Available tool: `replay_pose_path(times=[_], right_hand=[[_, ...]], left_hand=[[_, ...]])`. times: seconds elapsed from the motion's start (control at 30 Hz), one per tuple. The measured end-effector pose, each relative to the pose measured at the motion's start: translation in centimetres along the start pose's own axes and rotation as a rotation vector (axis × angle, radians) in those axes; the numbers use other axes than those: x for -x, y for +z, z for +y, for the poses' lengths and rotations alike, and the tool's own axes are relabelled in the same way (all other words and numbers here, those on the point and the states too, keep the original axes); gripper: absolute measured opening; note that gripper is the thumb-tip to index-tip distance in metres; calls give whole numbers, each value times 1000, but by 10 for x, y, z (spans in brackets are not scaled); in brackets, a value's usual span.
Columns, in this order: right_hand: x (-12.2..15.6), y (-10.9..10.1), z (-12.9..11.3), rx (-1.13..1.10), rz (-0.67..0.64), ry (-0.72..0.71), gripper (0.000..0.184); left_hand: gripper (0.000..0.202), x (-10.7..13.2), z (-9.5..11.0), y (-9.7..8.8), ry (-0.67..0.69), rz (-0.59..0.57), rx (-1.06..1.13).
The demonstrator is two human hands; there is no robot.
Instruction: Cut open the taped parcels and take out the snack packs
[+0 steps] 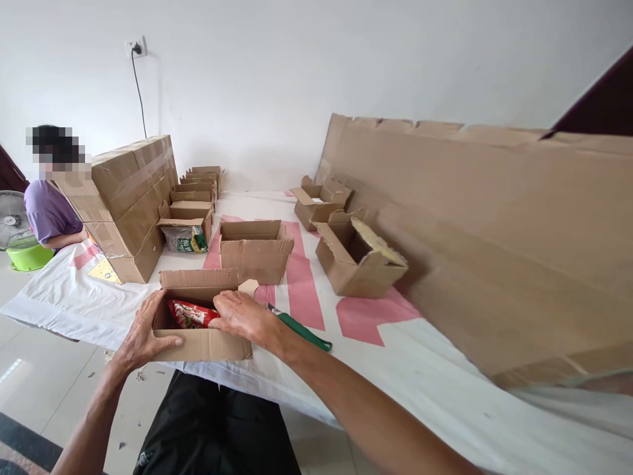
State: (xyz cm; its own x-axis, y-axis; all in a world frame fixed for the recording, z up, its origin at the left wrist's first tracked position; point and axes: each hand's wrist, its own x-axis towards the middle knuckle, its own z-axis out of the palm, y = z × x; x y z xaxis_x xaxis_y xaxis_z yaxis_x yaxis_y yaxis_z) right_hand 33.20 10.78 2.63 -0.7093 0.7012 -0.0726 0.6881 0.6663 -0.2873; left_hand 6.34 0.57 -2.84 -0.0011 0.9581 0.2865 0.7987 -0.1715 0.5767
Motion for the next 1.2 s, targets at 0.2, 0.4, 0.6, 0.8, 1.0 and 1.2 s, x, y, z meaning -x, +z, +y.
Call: replay_pose_path(times=[0.2,0.4,0.6,0.8,1.0,1.2], right_hand=[[-21,-5,-10,94,-150,64,17],[-20,6,-9,108,-184,-1,16],[-20,42,17,25,-77,-48,22],[-16,31,9,-60,3,-35,25],[-5,-41,-10,-187,60,-37,30],[5,-87,-1,-582,112,-92,34]], left_hand=[[122,1,1,2,-16,-7,79],[129,8,4,9,-43,-6,139],[141,16,11,13,-86,-31,187],[146,17,20,7,-107,-42,176],[148,11,20,1,-118,36,185],[143,0,14,-16,-145,76,205]])
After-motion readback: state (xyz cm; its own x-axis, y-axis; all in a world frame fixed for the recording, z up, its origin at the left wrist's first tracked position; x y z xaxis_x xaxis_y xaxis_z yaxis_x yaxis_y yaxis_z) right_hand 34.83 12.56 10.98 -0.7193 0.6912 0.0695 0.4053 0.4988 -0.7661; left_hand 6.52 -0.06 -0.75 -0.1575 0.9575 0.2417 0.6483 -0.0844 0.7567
